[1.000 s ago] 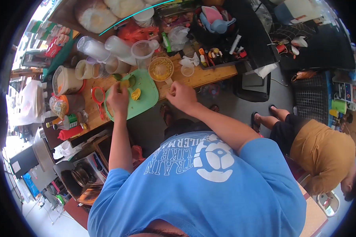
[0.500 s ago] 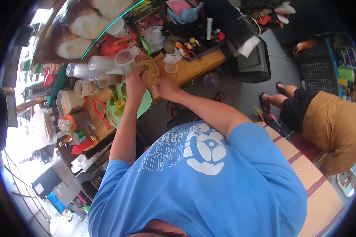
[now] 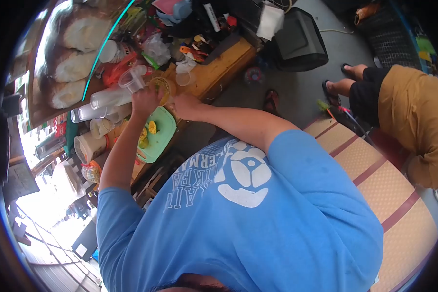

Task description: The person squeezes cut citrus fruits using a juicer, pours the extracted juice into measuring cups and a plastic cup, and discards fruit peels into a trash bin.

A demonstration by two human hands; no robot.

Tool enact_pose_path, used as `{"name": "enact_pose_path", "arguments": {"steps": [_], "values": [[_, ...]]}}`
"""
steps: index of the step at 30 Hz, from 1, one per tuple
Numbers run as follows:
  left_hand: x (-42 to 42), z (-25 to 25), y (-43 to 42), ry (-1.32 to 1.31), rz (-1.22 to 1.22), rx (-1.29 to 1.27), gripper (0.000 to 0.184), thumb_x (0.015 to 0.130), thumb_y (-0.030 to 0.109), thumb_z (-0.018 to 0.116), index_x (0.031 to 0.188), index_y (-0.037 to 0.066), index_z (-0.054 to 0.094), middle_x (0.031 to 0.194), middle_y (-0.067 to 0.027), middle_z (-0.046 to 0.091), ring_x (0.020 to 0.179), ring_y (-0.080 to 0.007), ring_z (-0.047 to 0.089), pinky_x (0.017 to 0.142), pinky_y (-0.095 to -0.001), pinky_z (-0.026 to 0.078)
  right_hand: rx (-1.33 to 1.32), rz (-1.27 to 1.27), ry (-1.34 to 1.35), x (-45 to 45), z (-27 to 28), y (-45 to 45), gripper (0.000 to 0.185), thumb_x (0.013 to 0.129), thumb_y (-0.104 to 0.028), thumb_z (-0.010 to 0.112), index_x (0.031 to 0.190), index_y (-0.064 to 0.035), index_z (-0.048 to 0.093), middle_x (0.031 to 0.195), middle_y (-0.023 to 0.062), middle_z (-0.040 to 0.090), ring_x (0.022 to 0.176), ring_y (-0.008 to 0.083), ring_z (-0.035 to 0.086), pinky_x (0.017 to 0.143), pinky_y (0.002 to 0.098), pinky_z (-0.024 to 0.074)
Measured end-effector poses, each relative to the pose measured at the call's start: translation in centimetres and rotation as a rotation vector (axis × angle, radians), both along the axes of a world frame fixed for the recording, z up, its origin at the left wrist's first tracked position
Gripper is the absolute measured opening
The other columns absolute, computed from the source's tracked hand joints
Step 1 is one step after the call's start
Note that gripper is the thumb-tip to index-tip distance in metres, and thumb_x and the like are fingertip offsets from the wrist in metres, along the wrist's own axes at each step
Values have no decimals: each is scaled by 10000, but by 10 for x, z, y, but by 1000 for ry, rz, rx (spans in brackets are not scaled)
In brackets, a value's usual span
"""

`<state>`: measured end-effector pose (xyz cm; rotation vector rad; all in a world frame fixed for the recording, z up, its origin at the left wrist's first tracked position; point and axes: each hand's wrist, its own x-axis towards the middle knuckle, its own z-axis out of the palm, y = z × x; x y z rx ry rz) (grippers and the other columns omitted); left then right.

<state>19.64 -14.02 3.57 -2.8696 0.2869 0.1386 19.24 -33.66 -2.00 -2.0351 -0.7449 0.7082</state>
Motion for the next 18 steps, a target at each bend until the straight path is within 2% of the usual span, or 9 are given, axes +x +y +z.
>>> {"name": "enact_pose_path", "arguments": {"steps": [2, 4, 8, 10, 11, 13, 14, 16, 18], "values": [[-3, -5, -8, 61, 58, 16, 411, 973, 432, 529, 800, 70, 617, 681, -139, 685, 600, -336, 697, 539, -464, 556, -12, -1, 16, 0, 1, -1, 396, 983, -330, 558, 972, 57, 642, 834, 268, 684, 811, 453, 674, 737, 536, 530], [-2, -8, -16, 40, 423, -14, 469, 992, 428, 458, 809, 55, 674, 736, -176, 714, 675, -367, 717, 629, -500, 570, -32, 34, 53, 5, 0, -1, 406, 987, -336, 547, 942, 54, 654, 835, 265, 686, 805, 449, 678, 733, 534, 539], [3, 6, -20, 127, 475, 14, 531, 1006, 433, 398, 825, 48, 715, 791, -207, 725, 754, -405, 722, 727, -530, 566, -17, -1, 37, 0, 0, 1, 419, 989, -336, 542, 912, 58, 663, 836, 266, 687, 807, 445, 681, 730, 533, 542], [15, 19, -21, 315, 334, 56, 532, 1010, 405, 376, 858, 43, 736, 802, -216, 725, 792, -424, 719, 766, -535, 562, -17, 36, 13, 1, 4, 1, 401, 981, -322, 554, 894, 50, 678, 838, 263, 691, 804, 439, 685, 732, 530, 544], [14, 17, -27, 316, 337, 57, 532, 1010, 405, 376, 858, 43, 736, 802, -216, 725, 792, -424, 719, 766, -535, 562, -16, 38, 14, 2, 6, 0, 401, 981, -322, 554, 894, 50, 678, 838, 263, 691, 804, 439, 685, 732, 530, 544], [13, 13, -44, 171, 646, 30, 566, 1013, 396, 341, 924, 22, 756, 892, -246, 728, 873, -441, 714, 815, -529, 559, -49, 80, 67, 3, 9, 0, 380, 987, -299, 543, 960, 44, 704, 926, 253, 702, 895, 411, 702, 765, 505, 560], [10, 11, -50, 168, 653, 34, 566, 1013, 396, 341, 924, 22, 756, 892, -246, 728, 873, -441, 714, 815, -529, 559, -45, 87, 66, 1, 9, 0, 380, 987, -299, 543, 960, 44, 704, 926, 253, 702, 895, 411, 702, 765, 505, 560], [12, 8, -57, -10, 976, -91, 589, 1012, 386, 310, 976, 6, 759, 977, -256, 726, 932, -444, 707, 828, -525, 561, -35, 31, 112, 2, 9, 1, 372, 982, -298, 551, 971, 42, 700, 928, 252, 702, 906, 407, 699, 771, 505, 557], [10, -6, -40, -6, 1014, -92, 603, 1013, 412, 315, 983, 6, 760, 994, -255, 725, 949, -450, 702, 834, -523, 561, -25, 30, 108, 2, 13, -1, 367, 978, -298, 557, 972, 41, 699, 933, 249, 703, 906, 406, 700, 772, 506, 555]]}}
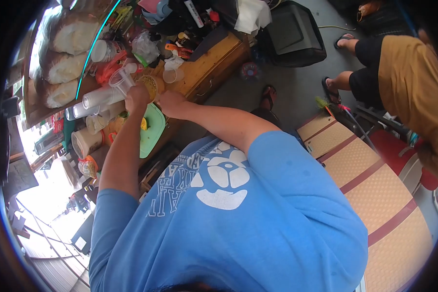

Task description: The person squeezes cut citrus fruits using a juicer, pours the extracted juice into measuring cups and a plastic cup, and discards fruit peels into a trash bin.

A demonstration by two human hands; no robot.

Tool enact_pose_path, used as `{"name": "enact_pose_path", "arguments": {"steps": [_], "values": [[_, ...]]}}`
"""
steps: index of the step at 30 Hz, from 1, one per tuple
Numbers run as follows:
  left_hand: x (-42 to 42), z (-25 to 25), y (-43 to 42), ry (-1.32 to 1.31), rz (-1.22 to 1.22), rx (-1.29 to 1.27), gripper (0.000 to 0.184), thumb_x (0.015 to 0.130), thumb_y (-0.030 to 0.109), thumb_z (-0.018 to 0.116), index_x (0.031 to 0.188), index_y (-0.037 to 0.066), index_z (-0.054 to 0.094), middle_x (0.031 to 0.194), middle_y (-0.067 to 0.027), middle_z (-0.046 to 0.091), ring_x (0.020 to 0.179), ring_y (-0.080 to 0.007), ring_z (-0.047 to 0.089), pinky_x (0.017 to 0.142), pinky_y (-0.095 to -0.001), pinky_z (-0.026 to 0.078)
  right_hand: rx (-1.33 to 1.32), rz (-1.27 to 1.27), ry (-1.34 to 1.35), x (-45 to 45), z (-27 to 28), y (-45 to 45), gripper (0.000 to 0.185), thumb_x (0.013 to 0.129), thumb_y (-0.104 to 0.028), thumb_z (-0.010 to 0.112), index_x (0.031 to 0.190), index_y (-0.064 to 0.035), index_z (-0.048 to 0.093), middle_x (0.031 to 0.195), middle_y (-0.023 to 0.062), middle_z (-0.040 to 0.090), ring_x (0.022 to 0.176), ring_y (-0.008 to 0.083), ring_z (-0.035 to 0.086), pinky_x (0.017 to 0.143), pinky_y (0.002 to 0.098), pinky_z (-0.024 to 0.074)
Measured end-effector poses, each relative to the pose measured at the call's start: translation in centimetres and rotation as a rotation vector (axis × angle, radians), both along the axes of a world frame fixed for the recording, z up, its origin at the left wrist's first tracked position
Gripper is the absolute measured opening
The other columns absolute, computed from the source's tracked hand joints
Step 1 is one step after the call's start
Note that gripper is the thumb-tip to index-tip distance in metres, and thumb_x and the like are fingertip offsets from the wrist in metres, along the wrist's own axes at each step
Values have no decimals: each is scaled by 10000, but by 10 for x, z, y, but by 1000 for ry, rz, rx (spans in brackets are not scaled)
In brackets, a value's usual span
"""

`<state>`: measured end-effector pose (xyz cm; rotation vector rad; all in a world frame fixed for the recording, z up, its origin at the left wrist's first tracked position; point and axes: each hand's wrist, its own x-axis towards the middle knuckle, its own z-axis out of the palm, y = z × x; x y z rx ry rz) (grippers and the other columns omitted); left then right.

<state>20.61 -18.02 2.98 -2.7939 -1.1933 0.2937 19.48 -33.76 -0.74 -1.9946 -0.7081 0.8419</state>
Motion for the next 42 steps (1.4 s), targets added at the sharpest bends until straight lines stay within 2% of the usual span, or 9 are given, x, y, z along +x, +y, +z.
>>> {"name": "enact_pose_path", "arguments": {"steps": [2, 4, 10, 14, 16, 23, 29, 34, 42], "values": [[3, 9, 0, 3, 38, -9, 617, 1013, 438, 320, 991, 6, 761, 1012, -253, 725, 966, -455, 698, 841, -522, 562, 5, -1, -5, 1, 0, -2, 364, 974, -298, 564, 973, 40, 698, 937, 246, 705, 906, 406, 700, 773, 508, 554], [2, 35, -6, 331, -381, 92, 613, 1011, 469, 358, 913, 18, 762, 935, -220, 738, 896, -418, 718, 783, -505, 574, 14, -26, 6, 0, 1, -2, 352, 970, -293, 572, 970, 33, 702, 946, 236, 708, 909, 406, 699, 780, 510, 551], [5, 25, 33, 363, -1005, 48, 549, 992, 436, 425, 753, 43, 724, 778, -178, 727, 740, -350, 727, 654, -464, 573, 2, -12, 0, -5, 0, 1, 329, 973, -290, 571, 959, 3, 721, 938, 205, 713, 905, 399, 698, 787, 502, 551], [0, 13, 26, 310, -923, 18, 510, 981, 389, 427, 768, 38, 729, 806, -199, 727, 778, -374, 724, 695, -481, 574, -7, 9, -10, -5, 1, -1, 326, 974, -287, 572, 957, 2, 722, 939, 203, 714, 908, 397, 697, 791, 498, 551], [-7, 7, 9, 94, -435, 90, 479, 976, 339, 413, 805, 22, 729, 840, -213, 726, 811, -406, 716, 740, -503, 569, -17, 5, -2, -5, 3, 0, 324, 979, -279, 566, 958, 4, 723, 943, 209, 712, 918, 394, 694, 803, 493, 548], [11, 20, 1, 324, -482, -10, 438, 962, 325, 415, 981, 28, 737, 991, -238, 721, 964, -438, 694, 840, -510, 557, 18, -37, -6, -10, -3, 1, 326, 976, -285, 573, 952, 9, 714, 949, 212, 709, 928, 392, 690, 816, 489, 543], [10, 16, 1, 113, -97, -52, 427, 980, 314, 414, 1029, 42, 740, 1049, -220, 726, 1012, -400, 700, 852, -508, 557, 22, -65, -19, -10, -4, 1, 329, 967, -291, 587, 954, 15, 706, 901, 216, 705, 882, 409, 690, 793, 498, 545], [-1, 15, -4, 180, -383, 62, 518, 1011, 400, 460, 802, 24, 749, 808, -232, 723, 796, -426, 721, 718, -510, 577, 7, 11, -47, -5, 2, 2, 338, 973, -290, 566, 949, 24, 692, 920, 223, 711, 887, 421, 687, 771, 513, 540], [-96, 17, 17, -413, -97, 102, 602, 1015, 470, 459, 669, 33, 686, 695, -219, 682, 664, -443, 676, 625, -523, 539, -29, -56, -148, -14, 8, -4, 439, 902, -362, 657, 974, 72, 656, 891, 274, 691, 888, 441, 680, 796, 527, 533]]}}
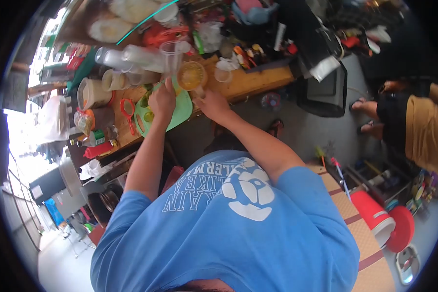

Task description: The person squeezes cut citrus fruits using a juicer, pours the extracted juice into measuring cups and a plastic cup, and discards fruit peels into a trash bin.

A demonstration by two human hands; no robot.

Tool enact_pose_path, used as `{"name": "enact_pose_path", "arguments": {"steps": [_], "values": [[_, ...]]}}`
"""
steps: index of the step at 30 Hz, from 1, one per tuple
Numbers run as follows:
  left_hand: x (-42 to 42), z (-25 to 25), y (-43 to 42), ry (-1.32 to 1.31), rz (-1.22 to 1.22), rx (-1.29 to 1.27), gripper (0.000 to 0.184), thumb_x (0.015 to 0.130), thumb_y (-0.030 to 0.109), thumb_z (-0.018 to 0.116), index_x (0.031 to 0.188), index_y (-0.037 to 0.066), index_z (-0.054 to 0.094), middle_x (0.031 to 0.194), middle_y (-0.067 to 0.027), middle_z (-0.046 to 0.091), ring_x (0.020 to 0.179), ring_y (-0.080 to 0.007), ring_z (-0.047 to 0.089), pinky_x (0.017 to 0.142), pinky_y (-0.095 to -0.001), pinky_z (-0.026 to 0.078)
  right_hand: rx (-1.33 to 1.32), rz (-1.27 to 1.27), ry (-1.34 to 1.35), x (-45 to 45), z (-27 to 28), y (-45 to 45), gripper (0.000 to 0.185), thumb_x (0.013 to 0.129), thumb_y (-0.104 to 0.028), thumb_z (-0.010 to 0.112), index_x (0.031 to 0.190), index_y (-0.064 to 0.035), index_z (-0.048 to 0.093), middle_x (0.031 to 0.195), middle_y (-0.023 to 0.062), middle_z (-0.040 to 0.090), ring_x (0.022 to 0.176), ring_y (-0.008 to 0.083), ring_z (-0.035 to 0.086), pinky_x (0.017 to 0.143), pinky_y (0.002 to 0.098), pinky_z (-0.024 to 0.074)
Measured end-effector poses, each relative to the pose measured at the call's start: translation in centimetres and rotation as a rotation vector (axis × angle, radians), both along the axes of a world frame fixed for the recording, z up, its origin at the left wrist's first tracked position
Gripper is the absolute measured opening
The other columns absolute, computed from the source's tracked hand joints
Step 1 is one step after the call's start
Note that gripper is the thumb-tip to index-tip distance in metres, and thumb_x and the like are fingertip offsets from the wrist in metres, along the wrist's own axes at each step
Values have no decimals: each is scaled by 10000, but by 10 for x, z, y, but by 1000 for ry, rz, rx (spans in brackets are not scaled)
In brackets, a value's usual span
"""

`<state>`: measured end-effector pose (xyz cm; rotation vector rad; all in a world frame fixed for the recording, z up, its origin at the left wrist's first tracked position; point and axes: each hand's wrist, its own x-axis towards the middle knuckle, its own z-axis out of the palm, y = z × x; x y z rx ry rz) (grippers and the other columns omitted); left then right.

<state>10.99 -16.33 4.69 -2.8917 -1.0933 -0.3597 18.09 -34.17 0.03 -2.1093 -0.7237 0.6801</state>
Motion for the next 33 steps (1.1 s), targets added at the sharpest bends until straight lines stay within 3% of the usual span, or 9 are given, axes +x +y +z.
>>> {"name": "enact_pose_path", "arguments": {"steps": [5, 7, 8, 11, 13, 18, 22, 30, 33], "values": [[-102, -24, 48, 5, 194, -165, 440, 966, 434, 579, 809, 36, 679, 858, -189, 721, 817, -417, 683, 710, -502, 527, -247, 347, 17, -28, 19, 9, 478, 844, -363, 710, 1062, 55, 629, 967, 278, 686, 946, 453, 664, 864, 515, 527], [-128, -37, 67, -126, 76, -169, 464, 884, 452, 689, 1097, 44, 629, 1215, -219, 650, 1133, -386, 603, 951, -509, 458, -207, 348, -18, -44, 29, 30, 613, 818, -280, 739, 1281, 51, 512, 1163, 277, 623, 1061, 433, 628, 937, 486, 517], [-136, -44, 72, -146, 91, -177, 464, 884, 452, 689, 1097, 44, 629, 1215, -219, 650, 1133, -386, 603, 951, -509, 458, -218, 362, -36, -49, 30, 46, 613, 818, -280, 739, 1281, 51, 512, 1163, 277, 623, 1061, 433, 628, 937, 486, 517], [-143, -59, 88, -295, -39, -177, 790, 805, 506, 753, 1384, 52, 463, 1492, -224, 433, 1394, -373, 393, 1141, -545, 271, -150, 379, -84, -59, 32, 96, 993, 787, -171, 796, 1545, -35, 169, 1519, 264, 295, 1294, 442, 479, 1032, 482, 472], [-137, -64, 102, -242, -93, -223, 1007, 771, 588, 748, 1513, 53, 326, 1577, -231, 314, 1474, -375, 286, 1187, -573, 188, -226, 400, -128, -60, 35, 130, 1055, 756, -162, 823, 1557, -47, 147, 1538, 256, 274, 1317, 445, 461, 1052, 479, 463], [-109, -70, 148, -180, -190, -182, 942, 840, 645, 620, 1520, 52, 348, 1584, -197, 342, 1466, -355, 316, 1183, -549, 219, -367, 430, -186, -62, 33, 171, 1211, 671, -154, 889, 1584, -83, 96, 1575, 242, 231, 1385, 451, 388, 1105, 471, 432], [-96, -71, 164, -118, -178, -268, 789, 891, 495, 617, 1511, 68, 380, 1508, -170, 460, 1307, -352, 483, 1097, -520, 332, -312, 400, -207, -66, 24, 176, 1209, 633, -158, 903, 1574, -80, 148, 1550, 248, 277, 1398, 443, 371, 1125, 465, 411], [-87, -71, 186, -234, -69, -510, 313, 740, 172, 790, 979, 2, 683, 1077, -153, 619, 1095, -339, 582, 942, -451, 444, -229, 282, -313, -68, 15, 185, 1002, 634, -165, 887, 1449, -30, 321, 1502, 193, 334, 1310, 397, 454, 1050, 448, 480], [-101, -45, 182, -237, -185, -479, 291, 735, 190, 787, 925, 8, 662, 1134, -178, 625, 1117, -357, 577, 979, -482, 428, -279, 304, -389, -67, 22, 188, 901, 627, -169, 882, 1361, -13, 384, 1448, 183, 387, 1284, 384, 472, 1027, 447, 489]]}}
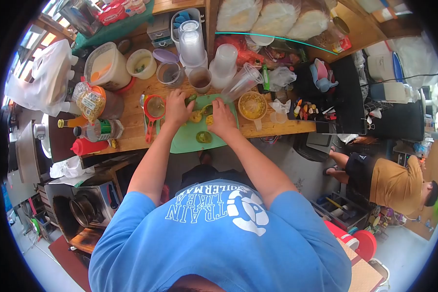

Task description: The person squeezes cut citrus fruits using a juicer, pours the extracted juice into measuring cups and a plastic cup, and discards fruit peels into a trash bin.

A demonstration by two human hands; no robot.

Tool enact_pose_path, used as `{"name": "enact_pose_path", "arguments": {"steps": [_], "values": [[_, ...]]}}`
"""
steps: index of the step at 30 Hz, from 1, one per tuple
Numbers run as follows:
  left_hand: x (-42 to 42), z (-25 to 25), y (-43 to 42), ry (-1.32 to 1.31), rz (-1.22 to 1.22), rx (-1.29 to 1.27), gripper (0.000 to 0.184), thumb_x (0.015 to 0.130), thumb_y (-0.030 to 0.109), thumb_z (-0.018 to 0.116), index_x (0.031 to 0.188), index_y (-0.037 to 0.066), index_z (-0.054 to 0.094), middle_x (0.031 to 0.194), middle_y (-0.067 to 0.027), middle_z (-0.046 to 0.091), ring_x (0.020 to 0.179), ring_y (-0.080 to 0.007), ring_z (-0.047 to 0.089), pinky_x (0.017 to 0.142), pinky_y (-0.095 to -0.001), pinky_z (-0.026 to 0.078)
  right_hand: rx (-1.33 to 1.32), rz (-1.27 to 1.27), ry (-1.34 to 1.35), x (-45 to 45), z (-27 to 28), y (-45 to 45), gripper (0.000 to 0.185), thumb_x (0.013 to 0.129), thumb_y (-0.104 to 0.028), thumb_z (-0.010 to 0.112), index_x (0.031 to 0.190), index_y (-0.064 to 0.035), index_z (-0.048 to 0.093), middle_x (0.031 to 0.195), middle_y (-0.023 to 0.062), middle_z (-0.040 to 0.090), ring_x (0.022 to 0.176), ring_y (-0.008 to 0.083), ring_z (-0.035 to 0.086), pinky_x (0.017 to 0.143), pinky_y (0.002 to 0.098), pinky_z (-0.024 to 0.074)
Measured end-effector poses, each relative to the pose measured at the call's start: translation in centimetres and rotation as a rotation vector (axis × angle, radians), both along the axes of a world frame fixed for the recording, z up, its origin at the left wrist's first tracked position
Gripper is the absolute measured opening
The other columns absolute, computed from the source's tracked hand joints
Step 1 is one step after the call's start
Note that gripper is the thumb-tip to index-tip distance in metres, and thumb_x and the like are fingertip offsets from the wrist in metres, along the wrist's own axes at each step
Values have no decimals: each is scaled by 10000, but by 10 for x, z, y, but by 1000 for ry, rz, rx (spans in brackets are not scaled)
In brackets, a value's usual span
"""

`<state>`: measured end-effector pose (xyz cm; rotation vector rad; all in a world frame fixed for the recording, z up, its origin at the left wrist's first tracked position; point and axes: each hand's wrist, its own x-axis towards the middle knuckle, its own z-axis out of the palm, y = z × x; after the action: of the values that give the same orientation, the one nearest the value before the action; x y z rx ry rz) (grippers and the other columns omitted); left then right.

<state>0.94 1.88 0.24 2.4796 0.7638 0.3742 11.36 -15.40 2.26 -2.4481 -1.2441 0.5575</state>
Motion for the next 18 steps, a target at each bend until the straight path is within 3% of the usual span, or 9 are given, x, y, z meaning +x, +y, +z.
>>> {"name": "enact_pose_path", "arguments": {"steps": [3, 7, 9, 10, 12, 13, 15, 18], "values": [[-25, -3, -13, -181, -107, 144, 369, 725, 220, 775, 993, 10, 631, 1221, -203, 613, 1192, -384, 544, 1071, -516, 373, -60, -10, 58, 3, 7, 0, 868, 621, -159, 881, 1335, -18, 407, 1385, 179, 445, 1261, 386, 498, 1008, 448, 497], [-51, -19, -29, -72, -162, 34, 444, 768, 289, 753, 1091, 21, 608, 1326, -222, 577, 1291, -404, 489, 1133, -552, 303, -54, -21, 117, 5, -3, -8, 857, 617, -165, 886, 1323, -29, 420, 1319, 181, 501, 1193, 393, 556, 979, 452, 509], [-58, -17, -32, -87, -221, 81, 649, 761, 454, 764, 1237, 56, 572, 1414, -234, 510, 1367, -408, 422, 1141, -603, 261, -44, -28, 131, 6, -4, -10, 866, 615, -169, 889, 1331, -35, 419, 1311, 185, 512, 1174, 395, 572, 972, 453, 513], [-62, -11, -33, -91, -224, 80, 649, 761, 454, 764, 1237, 56, 572, 1414, -234, 510, 1367, -408, 422, 1141, -603, 261, -14, -10, 139, 6, -3, -12, 879, 615, -156, 890, 1349, -47, 418, 1313, 187, 514, 1175, 393, 574, 970, 454, 514], [-67, 2, -33, 16, -364, 144, 928, 681, 620, 778, 1397, 102, 495, 1499, -225, 419, 1403, -420, 370, 1129, -649, 238, 14, 8, 144, 7, -1, -14, 892, 615, -143, 891, 1366, -58, 417, 1315, 189, 515, 1176, 392, 577, 969, 455, 516], [-67, 2, -33, 15, -364, 142, 928, 681, 620, 778, 1397, 102, 495, 1499, -225, 419, 1403, -420, 370, 1129, -649, 238, 9, 29, 161, 8, 1, -13, 900, 614, -123, 889, 1382, -72, 423, 1320, 191, 514, 1182, 396, 575, 974, 454, 514], [-66, 1, -33, 82, -438, 202, 1133, 588, 683, 800, 1509, 171, 385, 1545, -207, 360, 1419, -422, 341, 1116, -678, 232, 2, 52, 181, 8, 2, -12, 909, 612, -103, 888, 1397, -86, 429, 1325, 193, 513, 1187, 401, 572, 979, 452, 513], [-54, -1, -35, 133, -500, 263, 1162, 587, 674, 802, 1548, 224, 329, 1546, -185, 366, 1390, -411, 373, 1094, -670, 267, 6, 61, 194, 8, 0, -11, 905, 608, -76, 887, 1400, -88, 449, 1319, 193, 526, 1183, 404, 573, 989, 449, 510]]}}
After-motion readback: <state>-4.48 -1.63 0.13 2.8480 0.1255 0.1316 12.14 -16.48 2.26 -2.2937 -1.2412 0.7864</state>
